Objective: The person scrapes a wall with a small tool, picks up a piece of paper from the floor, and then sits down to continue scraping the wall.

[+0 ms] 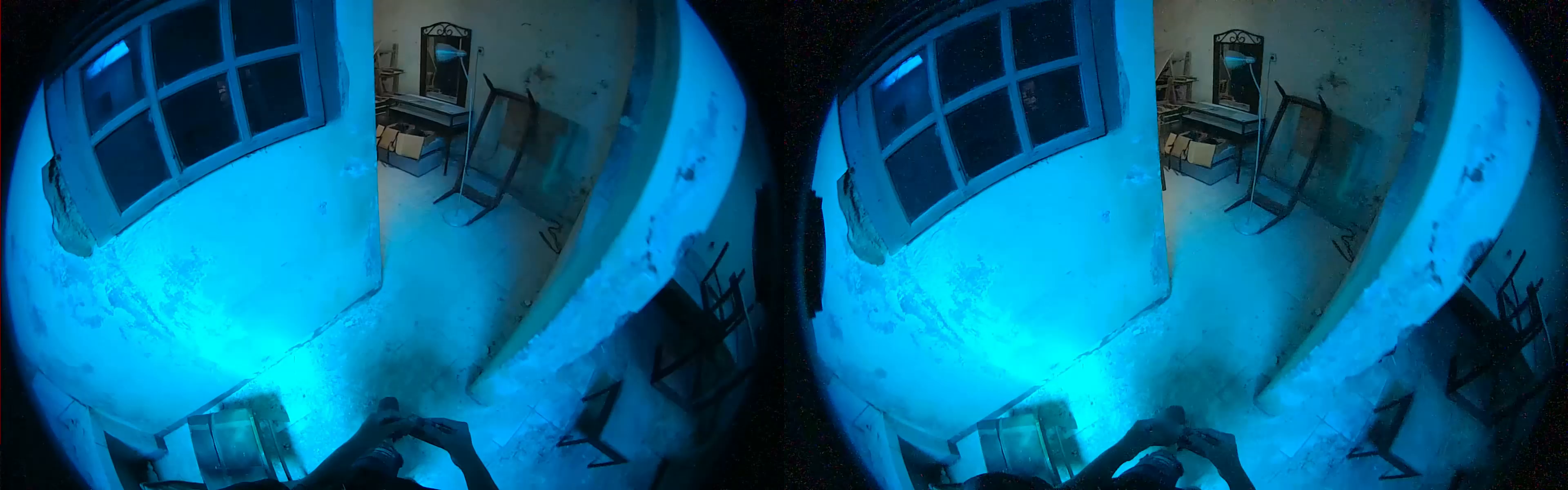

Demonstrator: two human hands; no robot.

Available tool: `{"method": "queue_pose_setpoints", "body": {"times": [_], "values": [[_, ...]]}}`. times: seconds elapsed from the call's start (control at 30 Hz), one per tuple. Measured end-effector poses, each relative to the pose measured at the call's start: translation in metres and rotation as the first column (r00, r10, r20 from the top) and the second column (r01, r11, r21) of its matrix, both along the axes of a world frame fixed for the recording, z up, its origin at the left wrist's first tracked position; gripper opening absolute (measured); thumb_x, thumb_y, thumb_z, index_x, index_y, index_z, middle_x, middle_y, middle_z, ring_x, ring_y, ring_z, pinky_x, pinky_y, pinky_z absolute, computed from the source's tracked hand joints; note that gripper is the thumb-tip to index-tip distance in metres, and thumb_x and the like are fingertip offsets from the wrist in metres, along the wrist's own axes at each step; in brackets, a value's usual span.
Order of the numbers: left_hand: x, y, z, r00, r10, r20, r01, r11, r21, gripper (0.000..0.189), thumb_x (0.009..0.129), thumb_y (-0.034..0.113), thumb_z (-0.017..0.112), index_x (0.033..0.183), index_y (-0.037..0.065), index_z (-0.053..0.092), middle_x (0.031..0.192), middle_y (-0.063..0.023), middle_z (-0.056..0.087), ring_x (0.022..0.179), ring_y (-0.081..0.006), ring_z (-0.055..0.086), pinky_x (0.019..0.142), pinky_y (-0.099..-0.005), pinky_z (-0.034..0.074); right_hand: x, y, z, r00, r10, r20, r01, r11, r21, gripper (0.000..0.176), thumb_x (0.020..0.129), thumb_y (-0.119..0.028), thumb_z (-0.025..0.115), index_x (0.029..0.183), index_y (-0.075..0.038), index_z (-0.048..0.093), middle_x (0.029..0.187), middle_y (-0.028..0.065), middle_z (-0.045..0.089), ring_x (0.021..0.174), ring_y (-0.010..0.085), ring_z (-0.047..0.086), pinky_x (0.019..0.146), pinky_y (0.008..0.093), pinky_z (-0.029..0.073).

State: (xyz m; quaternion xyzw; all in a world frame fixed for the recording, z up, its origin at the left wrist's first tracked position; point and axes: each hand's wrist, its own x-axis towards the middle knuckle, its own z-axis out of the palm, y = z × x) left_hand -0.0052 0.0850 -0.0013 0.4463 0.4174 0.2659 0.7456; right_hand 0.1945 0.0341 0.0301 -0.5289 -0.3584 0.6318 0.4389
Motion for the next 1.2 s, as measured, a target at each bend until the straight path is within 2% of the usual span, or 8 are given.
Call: {"method": "queue_pose_setpoints", "body": {"times": [0.07, 0.13, 0.23, 0.77, 0.97, 1.03, 1.1, 1.2], "values": [[-0.002, 0.039, 0.035, 0.993, 0.104, -0.063, -0.098, 0.991, 0.088, 0.021, 0.082, 0.018, 0.062, 0.095, 0.001, 0.063, 0.086, -0.0048, 0.062, 0.074, -0.0121, 0.058, 0.064, -0.0236, 0.048, -0.003, 0.039, 0.004, 0.995, 0.039, 0.090, -0.039, 0.999, 0.002, 0.031, 0.080, -0.009, 0.061, 0.108, 0.003, 0.057, 0.102, 0.0126, 0.061, 0.089, 0.0203, 0.060, 0.081, 0.0322, 0.048], [-0.006, 0.090, 0.018, 0.989, 0.122, -0.088, -0.112, 0.988, 0.103, 0.021, 0.083, 0.017, 0.061, 0.097, 0.001, 0.063, 0.087, -0.0056, 0.062, 0.075, -0.0125, 0.058, 0.065, -0.0242, 0.049, -0.008, 0.083, 0.016, 0.955, -0.100, -0.278, 0.067, 0.990, -0.125, 0.034, 0.081, -0.010, 0.059, 0.113, 0.001, 0.054, 0.105, 0.0113, 0.059, 0.093, 0.0183, 0.058, 0.081, 0.0319, 0.047], [-0.013, 0.159, 0.022, 0.987, 0.136, -0.080, -0.132, 0.990, 0.059, 0.021, 0.082, 0.015, 0.061, 0.099, 0.001, 0.062, 0.089, -0.0070, 0.062, 0.076, -0.0136, 0.060, 0.068, -0.0255, 0.050, 0.000, 0.146, 0.038, 0.906, -0.174, -0.386, 0.075, 0.963, -0.257, 0.034, 0.083, -0.013, 0.058, 0.114, 0.000, 0.052, 0.106, 0.0099, 0.058, 0.095, 0.0178, 0.056, 0.081, 0.0324, 0.046], [0.023, 0.348, 0.025, 0.960, 0.278, 0.014, -0.270, 0.941, -0.204, 0.024, 0.083, 0.017, 0.059, 0.103, 0.003, 0.059, 0.091, -0.0070, 0.062, 0.079, -0.0168, 0.060, 0.071, -0.0315, 0.049, 0.057, 0.358, -0.011, 0.964, -0.109, -0.243, 0.060, 0.978, -0.199, 0.031, 0.083, -0.017, 0.059, 0.110, -0.001, 0.054, 0.102, 0.0090, 0.059, 0.094, 0.0192, 0.056, 0.082, 0.0346, 0.046], [0.097, 0.448, 0.040, 0.983, 0.161, 0.086, -0.152, 0.983, -0.103, 0.027, 0.086, 0.021, 0.056, 0.105, 0.003, 0.056, 0.095, -0.0078, 0.060, 0.084, -0.0176, 0.059, 0.075, -0.0332, 0.048, 0.117, 0.442, -0.067, 0.965, -0.120, -0.234, 0.050, 0.957, -0.285, 0.034, 0.082, -0.019, 0.061, 0.110, -0.001, 0.054, 0.102, 0.0093, 0.059, 0.095, 0.0197, 0.056, 0.083, 0.0360, 0.045], [0.123, 0.486, 0.050, 0.987, 0.157, 0.042, -0.148, 0.975, -0.165, 0.030, 0.088, 0.023, 0.053, 0.110, 0.002, 0.054, 0.098, -0.0086, 0.059, 0.087, -0.0187, 0.059, 0.076, -0.0325, 0.049, 0.138, 0.479, -0.024, 0.930, -0.152, -0.334, 0.054, 0.958, -0.283, 0.036, 0.081, -0.019, 0.063, 0.110, 0.001, 0.054, 0.103, 0.0106, 0.059, 0.094, 0.0222, 0.057, 0.084, 0.0372, 0.045], [0.147, 0.528, 0.056, 0.983, 0.175, 0.058, -0.157, 0.959, -0.237, 0.030, 0.089, 0.023, 0.052, 0.112, 0.003, 0.053, 0.098, -0.0094, 0.059, 0.088, -0.0197, 0.059, 0.076, -0.0326, 0.049, 0.173, 0.520, -0.036, 0.991, -0.040, -0.131, 0.003, 0.962, -0.272, 0.036, 0.080, -0.019, 0.063, 0.109, 0.001, 0.055, 0.103, 0.0120, 0.059, 0.095, 0.0242, 0.057, 0.084, 0.0384, 0.045], [0.182, 0.589, 0.061, 0.971, 0.238, 0.028, -0.229, 0.957, -0.179, 0.031, 0.090, 0.026, 0.047, 0.113, 0.005, 0.052, 0.097, -0.0105, 0.059, 0.087, -0.0207, 0.059, 0.076, -0.0326, 0.049, 0.224, 0.578, -0.004, 0.939, -0.022, -0.344, -0.004, 0.997, -0.077, 0.033, 0.077, -0.018, 0.066, 0.102, 0.001, 0.056, 0.101, 0.0123, 0.060, 0.091, 0.0236, 0.058, 0.080, 0.0380, 0.046]]}}
